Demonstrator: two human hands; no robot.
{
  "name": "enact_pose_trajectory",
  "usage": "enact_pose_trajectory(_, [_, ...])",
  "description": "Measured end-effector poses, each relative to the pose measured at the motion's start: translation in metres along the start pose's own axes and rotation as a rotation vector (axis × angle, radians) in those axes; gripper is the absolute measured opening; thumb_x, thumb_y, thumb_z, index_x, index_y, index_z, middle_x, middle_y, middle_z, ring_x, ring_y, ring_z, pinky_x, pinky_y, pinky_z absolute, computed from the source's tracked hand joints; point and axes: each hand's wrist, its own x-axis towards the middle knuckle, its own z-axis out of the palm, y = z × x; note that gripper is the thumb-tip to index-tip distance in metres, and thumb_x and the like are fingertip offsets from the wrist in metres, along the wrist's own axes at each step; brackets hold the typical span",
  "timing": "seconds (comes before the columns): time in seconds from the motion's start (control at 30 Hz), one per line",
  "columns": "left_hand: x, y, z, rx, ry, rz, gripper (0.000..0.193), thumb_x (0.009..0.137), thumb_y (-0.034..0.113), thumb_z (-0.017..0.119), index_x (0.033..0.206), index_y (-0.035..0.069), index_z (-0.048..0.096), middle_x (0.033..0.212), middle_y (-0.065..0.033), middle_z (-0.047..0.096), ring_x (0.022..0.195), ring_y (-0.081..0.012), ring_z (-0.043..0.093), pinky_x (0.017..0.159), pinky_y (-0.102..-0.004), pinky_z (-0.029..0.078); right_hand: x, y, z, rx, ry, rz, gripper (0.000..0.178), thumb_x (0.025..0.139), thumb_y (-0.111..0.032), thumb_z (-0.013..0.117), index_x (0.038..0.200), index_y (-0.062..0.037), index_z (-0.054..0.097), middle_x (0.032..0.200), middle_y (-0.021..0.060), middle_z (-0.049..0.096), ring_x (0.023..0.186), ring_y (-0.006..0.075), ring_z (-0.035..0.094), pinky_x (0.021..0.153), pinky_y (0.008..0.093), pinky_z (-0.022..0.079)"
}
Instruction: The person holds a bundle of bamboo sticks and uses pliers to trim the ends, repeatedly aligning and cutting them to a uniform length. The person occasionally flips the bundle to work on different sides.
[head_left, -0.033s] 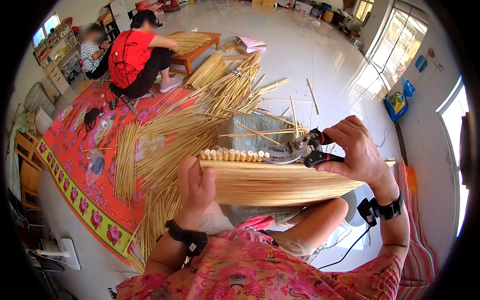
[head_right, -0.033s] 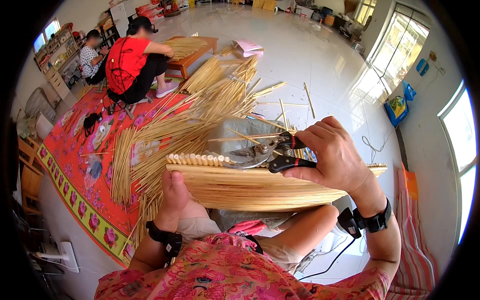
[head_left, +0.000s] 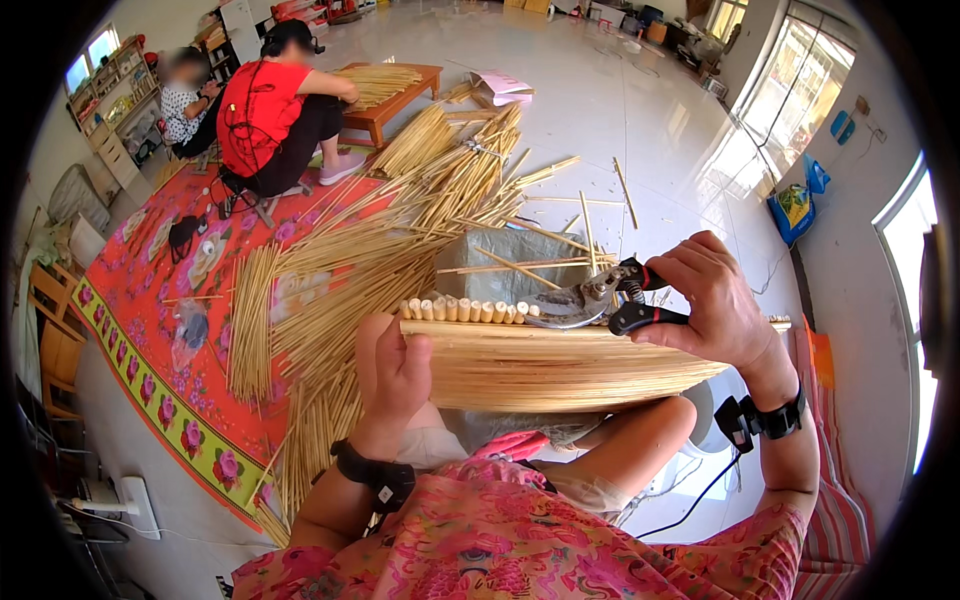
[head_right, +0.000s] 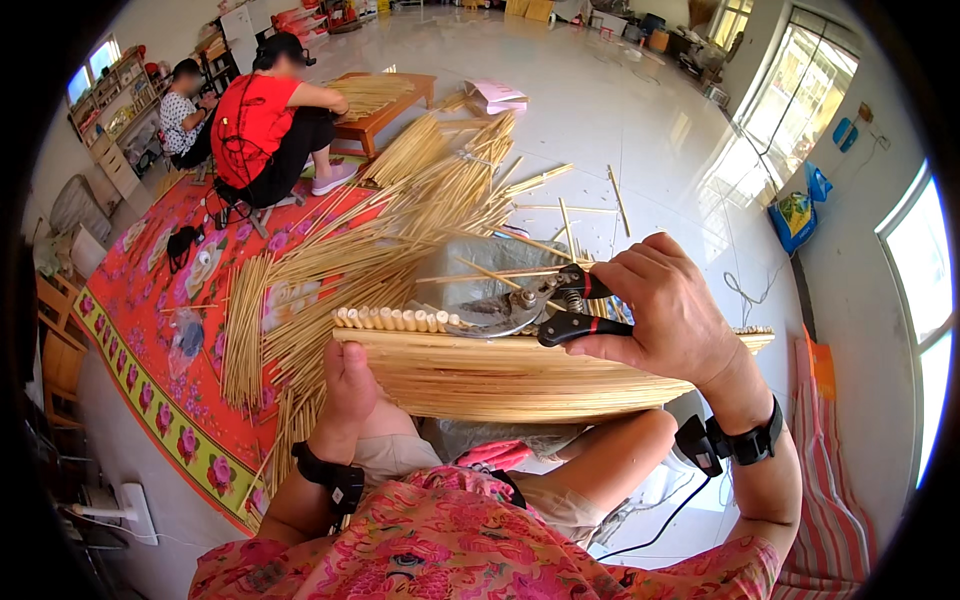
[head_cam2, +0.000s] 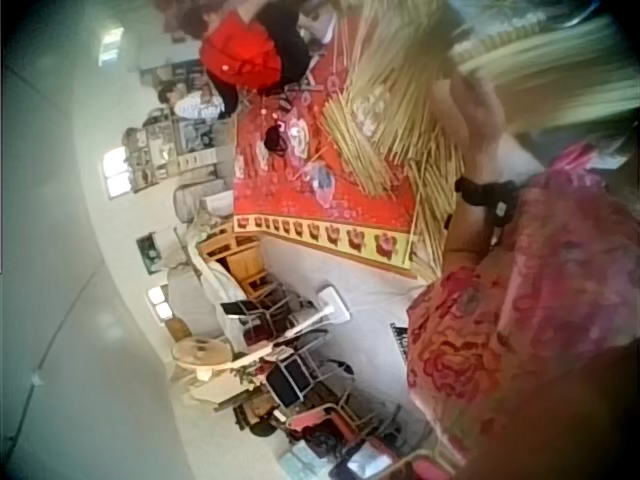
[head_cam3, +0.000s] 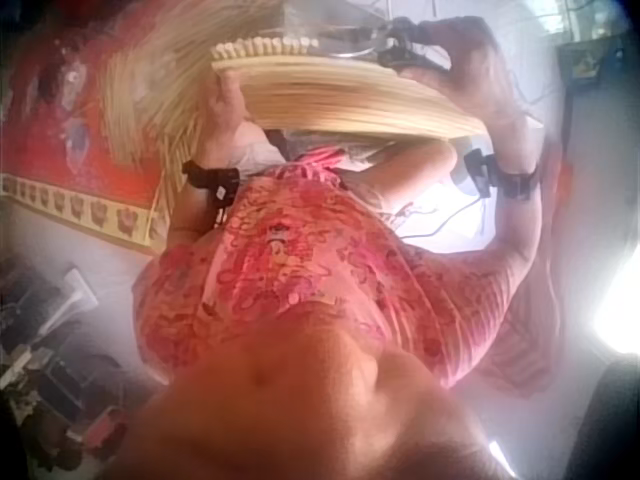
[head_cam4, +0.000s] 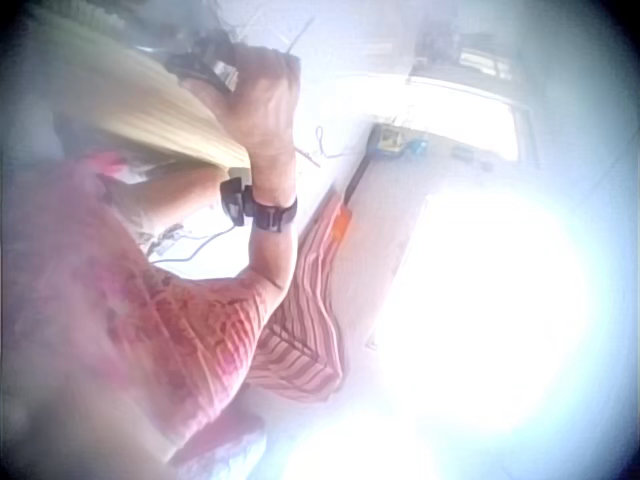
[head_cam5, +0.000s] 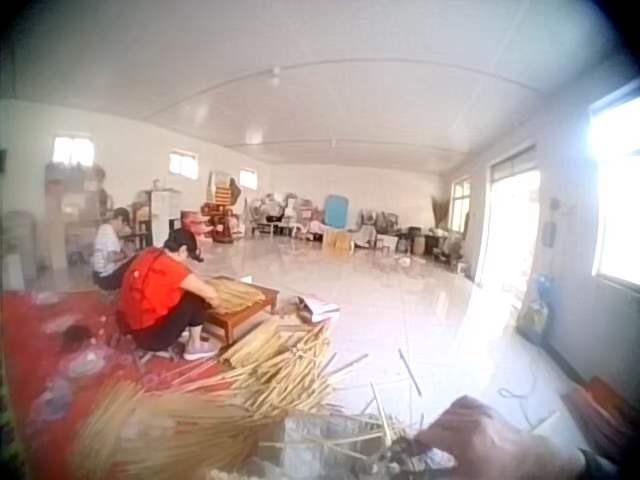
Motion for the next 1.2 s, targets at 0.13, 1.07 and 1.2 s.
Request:
enact_pose_trajectory(0.13, [0.0, 0.001, 0.0, -0.017, -0.019, 0.019, 0.046, 0.097, 0.034, 0.049, 0.123, -0.004, 0.049, 0.11, -0.006, 0.059, 0.1, -0.0128, 0.054, 0.089, -0.0272, 0.042, 0.0, -0.001, -0.002, -0.044, -0.019, -0.042, 0.056, 0.071, -0.055, 0.071, 0.084, -0.0007, 0.061, 0.065, 0.01, 0.054, 0.063, 0.0291, 0.051, 0.071, 0.0355, 0.042])
enact_pose_trajectory(1.07, [0.0, 0.001, 0.001, 0.015, 0.005, 0.034, 0.044, 0.098, 0.031, 0.047, 0.125, -0.003, 0.048, 0.109, -0.0061, 0.059, 0.099, -0.0125, 0.053, 0.088, -0.0267, 0.042, -0.005, -0.007, -0.013, 0.054, -0.094, 0.097, 0.057, 0.07, -0.052, 0.073, 0.092, -0.001, 0.065, 0.073, 0.0127, 0.058, 0.071, 0.0308, 0.055, 0.077, 0.0364, 0.04])
enact_pose_trajectory(1.2, [-0.001, 0.0, 0.0, 0.025, 0.003, 0.039, 0.043, 0.098, 0.031, 0.047, 0.124, -0.003, 0.049, 0.109, -0.0058, 0.059, 0.098, -0.0124, 0.054, 0.087, -0.0265, 0.043, -0.002, -0.01, -0.016, 0.048, -0.134, 0.109, 0.056, 0.07, -0.052, 0.072, 0.091, -0.0008, 0.065, 0.072, 0.0135, 0.057, 0.071, 0.0312, 0.054, 0.078, 0.0367, 0.04])
